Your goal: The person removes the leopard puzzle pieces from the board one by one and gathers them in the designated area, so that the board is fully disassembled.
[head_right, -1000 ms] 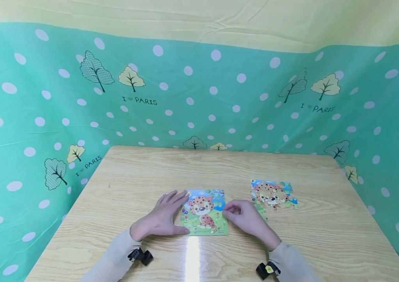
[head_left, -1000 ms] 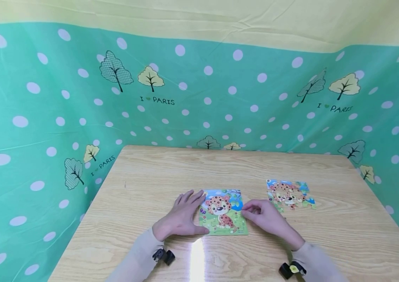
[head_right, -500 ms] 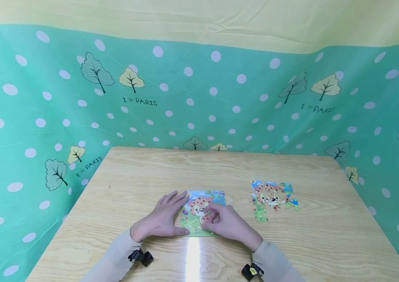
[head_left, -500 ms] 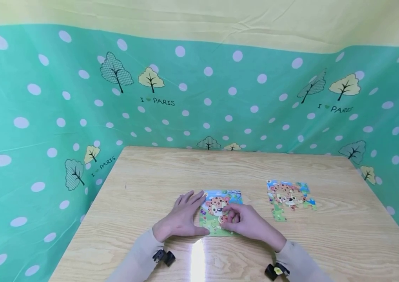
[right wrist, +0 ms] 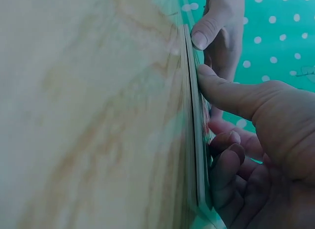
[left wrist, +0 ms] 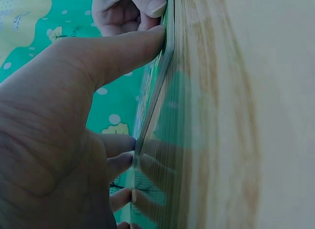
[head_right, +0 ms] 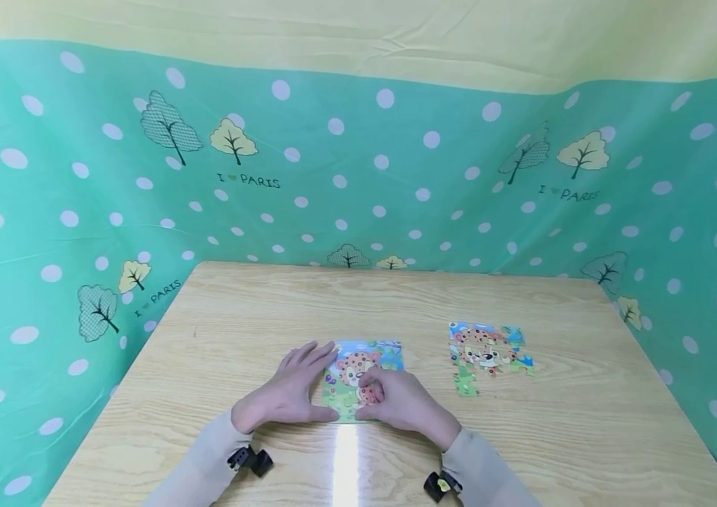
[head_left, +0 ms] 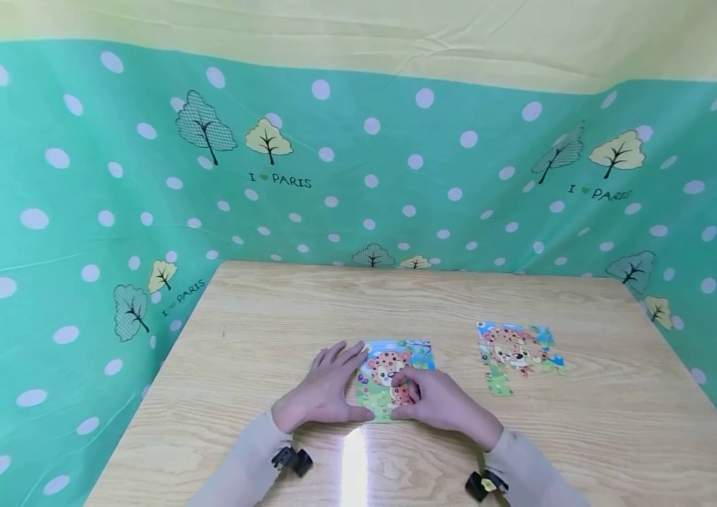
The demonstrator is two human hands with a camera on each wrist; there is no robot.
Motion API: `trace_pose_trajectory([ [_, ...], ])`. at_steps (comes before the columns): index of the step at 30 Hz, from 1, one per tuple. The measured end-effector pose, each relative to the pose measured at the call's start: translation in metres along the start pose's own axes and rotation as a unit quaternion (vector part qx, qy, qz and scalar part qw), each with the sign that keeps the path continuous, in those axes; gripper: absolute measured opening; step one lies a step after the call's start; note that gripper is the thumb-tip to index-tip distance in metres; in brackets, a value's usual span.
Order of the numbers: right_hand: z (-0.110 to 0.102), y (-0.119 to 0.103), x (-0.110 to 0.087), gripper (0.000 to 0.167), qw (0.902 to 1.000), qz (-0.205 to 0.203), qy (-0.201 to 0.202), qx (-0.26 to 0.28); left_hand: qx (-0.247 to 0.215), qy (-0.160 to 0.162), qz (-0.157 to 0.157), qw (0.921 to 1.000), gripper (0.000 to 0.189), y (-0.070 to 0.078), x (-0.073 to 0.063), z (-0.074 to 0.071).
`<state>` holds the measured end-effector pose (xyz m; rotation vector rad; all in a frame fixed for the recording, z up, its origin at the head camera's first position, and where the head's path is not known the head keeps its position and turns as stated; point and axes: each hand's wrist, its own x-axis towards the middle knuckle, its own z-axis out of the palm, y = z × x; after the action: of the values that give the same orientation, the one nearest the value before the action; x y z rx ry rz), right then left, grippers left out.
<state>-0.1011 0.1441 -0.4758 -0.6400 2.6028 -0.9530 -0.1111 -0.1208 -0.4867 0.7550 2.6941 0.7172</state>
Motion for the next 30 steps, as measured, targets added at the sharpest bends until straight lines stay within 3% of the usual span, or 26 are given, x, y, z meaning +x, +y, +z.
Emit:
trace_pose_trajectory([
  [12, 0.0004, -0.0065, 0.0023, 0.033, 0.9994, 0.018, -0.018, 0.022, -0.001, -0.003, -0.005, 1.0, 0.112, -0.0015, -0.0011, -0.0014],
  [23, 0.0002, -0.0047, 0.0022, 0.035, 0.999, 0.029, 0.005, 0.035, -0.003, -0.006, -0.007, 1.0, 0.112, 0.0008, 0.0008, -0.0019],
  [30, 0.0025, -0.0073, 0.001, 0.036, 0.9989, 0.029, 0.036, 0.013, -0.001, -0.007, -0.007, 0.9999, 0.113, -0.0003, 0.0009, -0.0016],
])
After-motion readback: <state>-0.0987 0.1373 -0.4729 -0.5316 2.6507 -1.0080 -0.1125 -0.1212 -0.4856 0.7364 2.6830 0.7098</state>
